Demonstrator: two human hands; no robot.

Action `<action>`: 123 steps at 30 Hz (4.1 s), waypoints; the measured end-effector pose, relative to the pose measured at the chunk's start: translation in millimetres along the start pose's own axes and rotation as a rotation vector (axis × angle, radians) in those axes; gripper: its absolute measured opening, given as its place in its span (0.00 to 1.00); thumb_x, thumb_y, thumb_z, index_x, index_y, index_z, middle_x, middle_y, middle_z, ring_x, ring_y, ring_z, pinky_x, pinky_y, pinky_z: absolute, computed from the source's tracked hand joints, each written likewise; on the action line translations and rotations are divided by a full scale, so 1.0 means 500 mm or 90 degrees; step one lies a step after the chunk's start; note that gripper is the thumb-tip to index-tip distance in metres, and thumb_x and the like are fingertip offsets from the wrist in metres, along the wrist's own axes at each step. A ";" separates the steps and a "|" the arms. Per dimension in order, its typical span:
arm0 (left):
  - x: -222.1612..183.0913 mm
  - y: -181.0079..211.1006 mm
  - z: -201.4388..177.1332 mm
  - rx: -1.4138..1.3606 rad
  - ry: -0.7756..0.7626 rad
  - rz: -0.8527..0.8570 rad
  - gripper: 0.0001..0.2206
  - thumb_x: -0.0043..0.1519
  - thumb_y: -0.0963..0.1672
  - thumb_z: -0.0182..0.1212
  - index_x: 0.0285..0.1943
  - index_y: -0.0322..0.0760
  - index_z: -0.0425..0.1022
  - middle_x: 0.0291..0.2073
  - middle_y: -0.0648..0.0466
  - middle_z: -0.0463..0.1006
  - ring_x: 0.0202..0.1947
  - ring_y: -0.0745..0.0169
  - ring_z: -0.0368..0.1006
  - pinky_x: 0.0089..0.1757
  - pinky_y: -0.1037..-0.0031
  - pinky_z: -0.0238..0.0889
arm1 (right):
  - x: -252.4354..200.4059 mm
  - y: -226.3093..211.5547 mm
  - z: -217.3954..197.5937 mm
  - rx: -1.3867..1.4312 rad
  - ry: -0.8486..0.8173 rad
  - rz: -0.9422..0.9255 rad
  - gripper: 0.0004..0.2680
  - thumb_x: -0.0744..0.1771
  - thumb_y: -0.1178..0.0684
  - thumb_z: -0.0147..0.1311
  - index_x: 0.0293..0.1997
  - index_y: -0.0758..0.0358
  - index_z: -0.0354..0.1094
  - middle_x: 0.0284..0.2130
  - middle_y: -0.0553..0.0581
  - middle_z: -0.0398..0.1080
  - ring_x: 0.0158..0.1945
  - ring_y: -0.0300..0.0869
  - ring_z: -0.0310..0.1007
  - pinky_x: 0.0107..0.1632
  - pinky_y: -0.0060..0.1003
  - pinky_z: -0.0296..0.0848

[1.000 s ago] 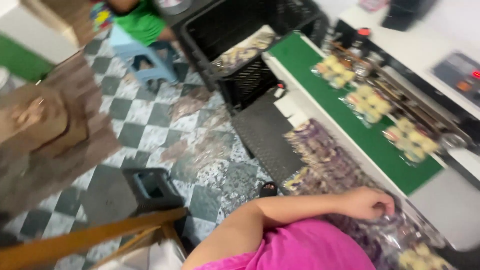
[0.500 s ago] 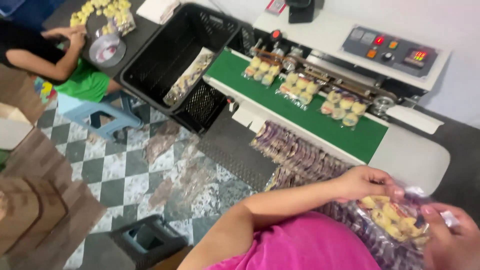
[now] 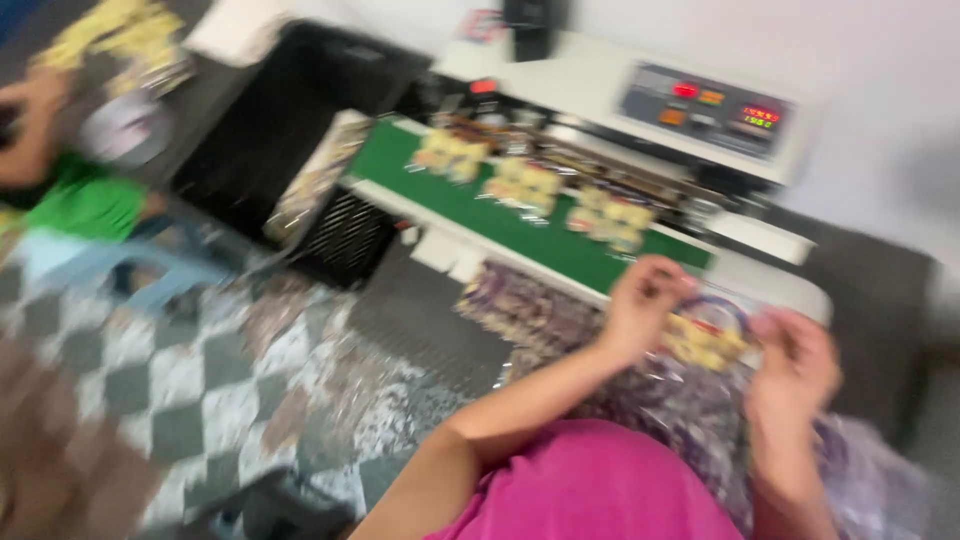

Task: Placing individual bags of cookies onto a conveyor belt for a heat sealing machine.

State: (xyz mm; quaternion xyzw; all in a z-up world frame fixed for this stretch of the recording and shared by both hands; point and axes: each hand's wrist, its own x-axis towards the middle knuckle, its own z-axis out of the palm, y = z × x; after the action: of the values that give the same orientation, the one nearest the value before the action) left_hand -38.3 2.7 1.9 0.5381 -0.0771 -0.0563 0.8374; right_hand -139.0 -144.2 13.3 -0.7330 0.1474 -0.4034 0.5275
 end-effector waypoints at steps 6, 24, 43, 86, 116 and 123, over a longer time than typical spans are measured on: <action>0.059 0.065 -0.045 0.335 -0.159 0.111 0.04 0.69 0.44 0.66 0.49 0.48 0.86 0.36 0.54 0.82 0.41 0.54 0.80 0.48 0.67 0.71 | 0.044 -0.025 0.009 0.043 -0.056 0.177 0.10 0.68 0.60 0.64 0.56 0.58 0.79 0.41 0.56 0.76 0.43 0.35 0.73 0.52 0.36 0.77; 0.211 -0.133 0.036 -0.033 0.101 -0.264 0.14 0.59 0.39 0.75 0.46 0.39 0.71 0.33 0.53 0.81 0.31 0.62 0.81 0.33 0.72 0.78 | 0.193 0.194 0.060 -0.155 0.109 0.188 0.02 0.70 0.55 0.66 0.40 0.59 0.79 0.26 0.56 0.74 0.31 0.42 0.75 0.35 0.40 0.73; 0.156 -0.053 -0.180 -0.035 -0.047 -0.032 0.08 0.62 0.32 0.65 0.38 0.33 0.73 0.42 0.39 0.83 0.44 0.55 0.82 0.47 0.67 0.81 | 0.033 0.126 -0.131 -0.502 -0.010 0.182 0.06 0.70 0.46 0.64 0.43 0.53 0.79 0.32 0.57 0.75 0.42 0.55 0.79 0.47 0.49 0.77; -0.014 0.086 0.017 0.079 -0.065 -0.028 0.10 0.63 0.40 0.74 0.40 0.38 0.73 0.32 0.64 0.65 0.35 0.77 0.67 0.39 0.82 0.65 | 0.015 -0.084 -0.025 -0.046 0.025 0.027 0.06 0.70 0.65 0.61 0.43 0.58 0.77 0.31 0.52 0.74 0.41 0.39 0.74 0.53 0.38 0.73; 0.103 0.011 -0.071 0.139 0.021 -0.067 0.06 0.66 0.33 0.59 0.43 0.34 0.70 0.49 0.40 0.85 0.47 0.63 0.82 0.48 0.77 0.77 | 0.230 0.222 0.158 -0.273 0.027 0.147 0.07 0.67 0.47 0.70 0.37 0.55 0.79 0.26 0.56 0.77 0.34 0.53 0.80 0.41 0.45 0.77; 0.005 0.056 -0.168 0.168 -0.107 -0.121 0.06 0.67 0.34 0.58 0.40 0.34 0.74 0.49 0.39 0.84 0.45 0.56 0.83 0.44 0.71 0.79 | 0.112 0.187 -0.088 -0.494 0.027 0.115 0.06 0.70 0.45 0.65 0.45 0.54 0.79 0.34 0.56 0.78 0.40 0.53 0.82 0.44 0.45 0.79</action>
State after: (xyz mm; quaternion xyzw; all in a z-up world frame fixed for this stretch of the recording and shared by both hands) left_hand -19.8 88.9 -7.0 0.6416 -0.1025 -0.1695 0.7410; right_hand -116.7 -246.3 -40.5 -0.8537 0.3634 -0.2845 0.2413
